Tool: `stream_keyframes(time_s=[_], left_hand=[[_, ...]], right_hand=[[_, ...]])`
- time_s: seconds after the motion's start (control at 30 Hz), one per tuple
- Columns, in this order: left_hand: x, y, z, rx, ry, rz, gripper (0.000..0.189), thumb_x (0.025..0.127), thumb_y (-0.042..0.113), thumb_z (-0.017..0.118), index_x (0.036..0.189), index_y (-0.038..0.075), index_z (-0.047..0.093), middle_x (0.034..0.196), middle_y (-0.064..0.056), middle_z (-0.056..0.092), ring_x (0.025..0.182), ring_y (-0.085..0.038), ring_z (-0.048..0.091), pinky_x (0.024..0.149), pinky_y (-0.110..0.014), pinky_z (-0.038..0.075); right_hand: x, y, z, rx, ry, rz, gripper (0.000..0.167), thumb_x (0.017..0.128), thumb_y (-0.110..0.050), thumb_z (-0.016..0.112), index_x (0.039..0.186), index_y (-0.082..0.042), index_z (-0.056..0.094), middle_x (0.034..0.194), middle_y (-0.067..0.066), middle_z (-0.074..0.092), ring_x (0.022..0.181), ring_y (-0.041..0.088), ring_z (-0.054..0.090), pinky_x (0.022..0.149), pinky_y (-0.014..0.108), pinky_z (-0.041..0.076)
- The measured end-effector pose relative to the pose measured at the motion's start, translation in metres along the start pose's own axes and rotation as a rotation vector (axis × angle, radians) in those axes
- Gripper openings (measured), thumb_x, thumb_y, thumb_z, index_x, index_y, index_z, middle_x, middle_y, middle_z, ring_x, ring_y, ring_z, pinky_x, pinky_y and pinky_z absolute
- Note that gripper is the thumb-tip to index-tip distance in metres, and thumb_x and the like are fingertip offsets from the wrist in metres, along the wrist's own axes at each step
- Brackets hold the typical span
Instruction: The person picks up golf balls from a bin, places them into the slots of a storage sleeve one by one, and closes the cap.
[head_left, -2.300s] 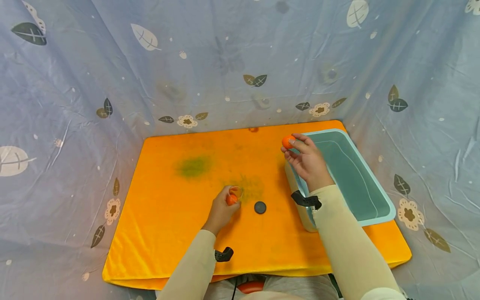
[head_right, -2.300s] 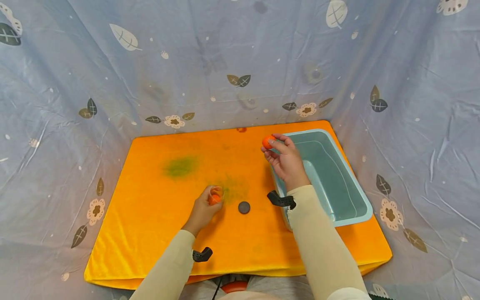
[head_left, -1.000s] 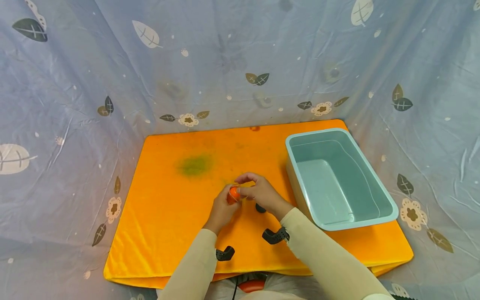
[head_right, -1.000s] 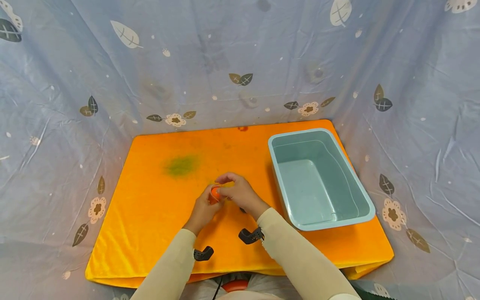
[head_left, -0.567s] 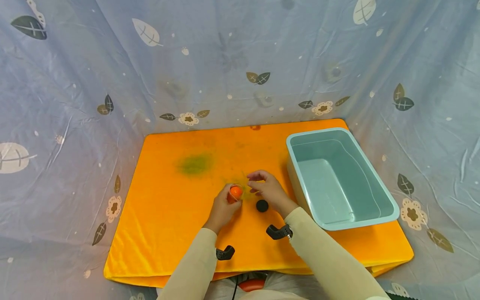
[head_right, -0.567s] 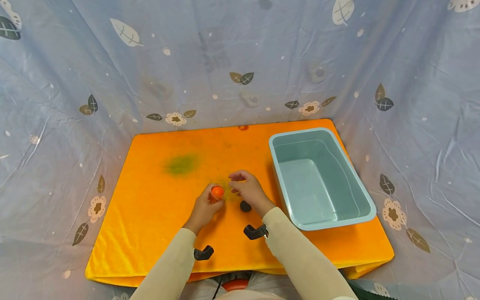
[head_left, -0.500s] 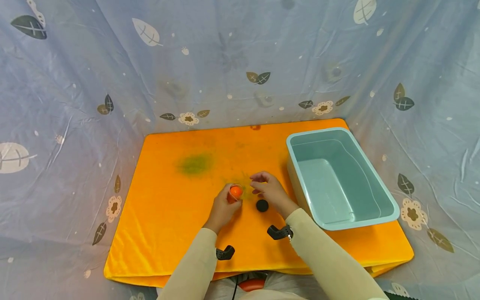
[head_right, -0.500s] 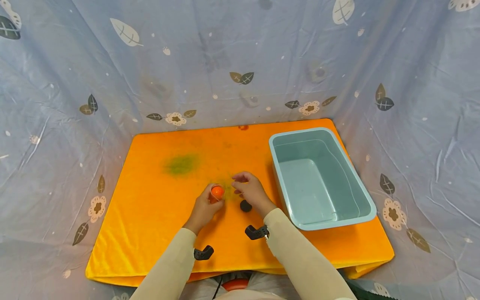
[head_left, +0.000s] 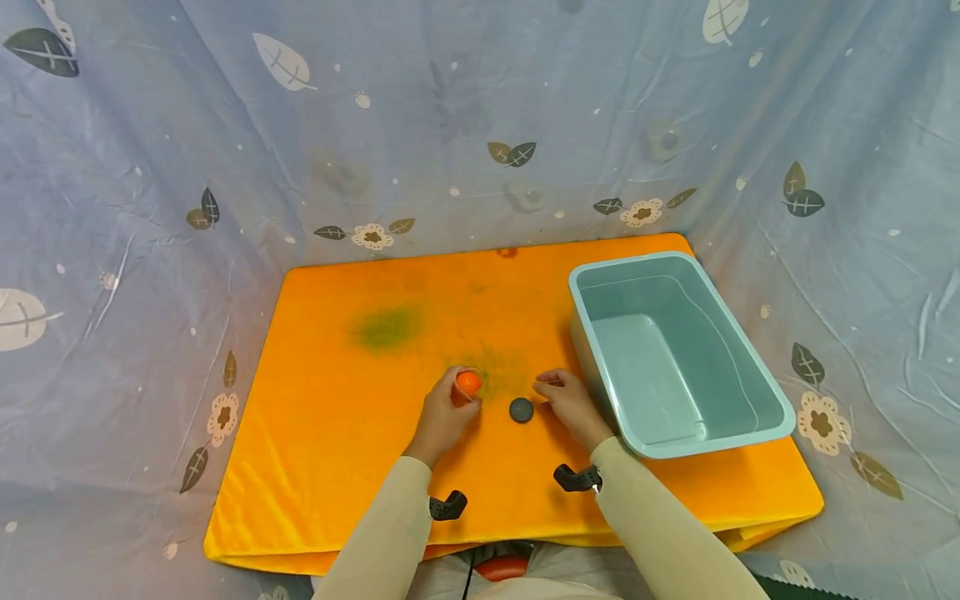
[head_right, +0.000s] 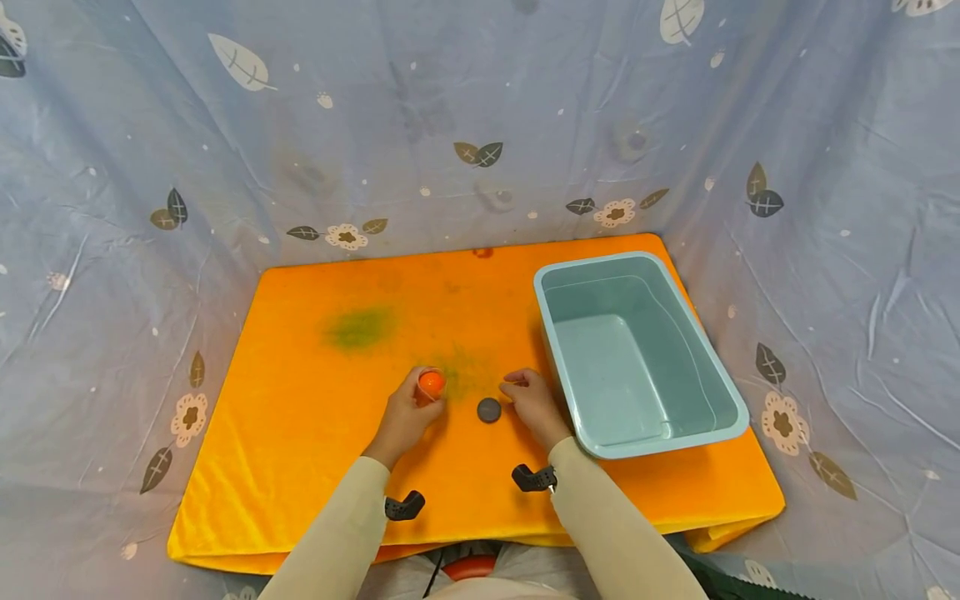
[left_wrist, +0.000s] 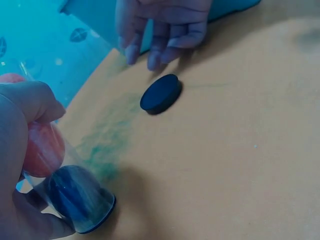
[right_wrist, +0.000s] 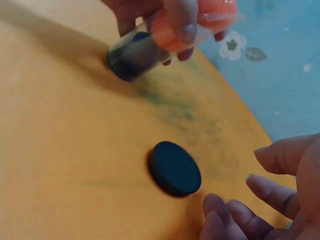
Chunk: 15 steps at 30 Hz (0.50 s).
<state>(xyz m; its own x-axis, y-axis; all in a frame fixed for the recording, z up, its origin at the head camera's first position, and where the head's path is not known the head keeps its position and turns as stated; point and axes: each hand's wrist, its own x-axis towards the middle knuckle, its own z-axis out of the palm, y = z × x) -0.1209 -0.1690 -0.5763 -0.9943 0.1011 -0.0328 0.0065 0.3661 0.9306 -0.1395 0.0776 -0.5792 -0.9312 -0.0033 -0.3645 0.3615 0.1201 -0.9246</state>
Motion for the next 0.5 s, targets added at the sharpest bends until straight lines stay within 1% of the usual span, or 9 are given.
stream_keyframes(time_s=[0.07, 0.2, 0.37, 0.43, 0.5], left_hand=[[0.000, 0.000, 0.000, 0.002, 0.002, 0.003, 0.049, 0.097, 0.003, 0.079, 0.141, 0.020, 0.064, 0.128, 0.000, 0.067, 0.113, -0.024, 0.062, 0.102, -0.050, 0.050], [-0.001, -0.001, 0.001, 0.000, 0.004, 0.005, 0.050, 0.097, 0.003, 0.079, 0.141, 0.020, 0.064, 0.128, 0.000, 0.067, 0.113, -0.024, 0.062, 0.102, -0.050, 0.050], [-0.002, 0.001, 0.001, -0.008, 0.003, 0.007, 0.050, 0.097, 0.001, 0.078, 0.141, 0.020, 0.063, 0.129, -0.001, 0.068, 0.115, -0.025, 0.063, 0.103, -0.052, 0.050], [-0.003, 0.001, 0.001, -0.002, 0.003, 0.007, 0.050, 0.098, 0.001, 0.078, 0.142, 0.019, 0.063, 0.130, -0.001, 0.068, 0.116, -0.025, 0.063, 0.104, -0.052, 0.050], [-0.003, 0.001, 0.000, 0.000, 0.004, 0.006, 0.050, 0.098, 0.002, 0.078, 0.143, 0.018, 0.063, 0.130, -0.002, 0.068, 0.117, -0.024, 0.063, 0.103, -0.052, 0.050]], right_hand=[[0.000, 0.003, 0.001, -0.012, 0.001, 0.006, 0.029, 0.109, -0.010, 0.065, 0.132, 0.007, 0.063, 0.128, 0.022, 0.063, 0.106, 0.040, 0.064, 0.087, 0.041, 0.053], [-0.001, 0.006, 0.005, -0.028, -0.023, 0.005, 0.029, 0.109, -0.010, 0.064, 0.133, 0.007, 0.062, 0.125, 0.022, 0.065, 0.098, 0.037, 0.065, 0.082, 0.038, 0.054], [-0.005, 0.005, 0.011, -0.035, -0.040, 0.014, 0.029, 0.107, -0.009, 0.067, 0.132, 0.005, 0.064, 0.119, 0.019, 0.067, 0.086, 0.033, 0.064, 0.077, 0.039, 0.055], [-0.008, 0.005, 0.014, -0.074, -0.045, 0.005, 0.031, 0.105, -0.010, 0.070, 0.131, 0.005, 0.065, 0.115, 0.018, 0.068, 0.082, 0.033, 0.063, 0.075, 0.039, 0.055], [-0.010, 0.004, 0.017, -0.128, -0.052, -0.004, 0.032, 0.103, -0.012, 0.073, 0.131, 0.004, 0.066, 0.113, 0.016, 0.068, 0.083, 0.032, 0.063, 0.076, 0.038, 0.056]])
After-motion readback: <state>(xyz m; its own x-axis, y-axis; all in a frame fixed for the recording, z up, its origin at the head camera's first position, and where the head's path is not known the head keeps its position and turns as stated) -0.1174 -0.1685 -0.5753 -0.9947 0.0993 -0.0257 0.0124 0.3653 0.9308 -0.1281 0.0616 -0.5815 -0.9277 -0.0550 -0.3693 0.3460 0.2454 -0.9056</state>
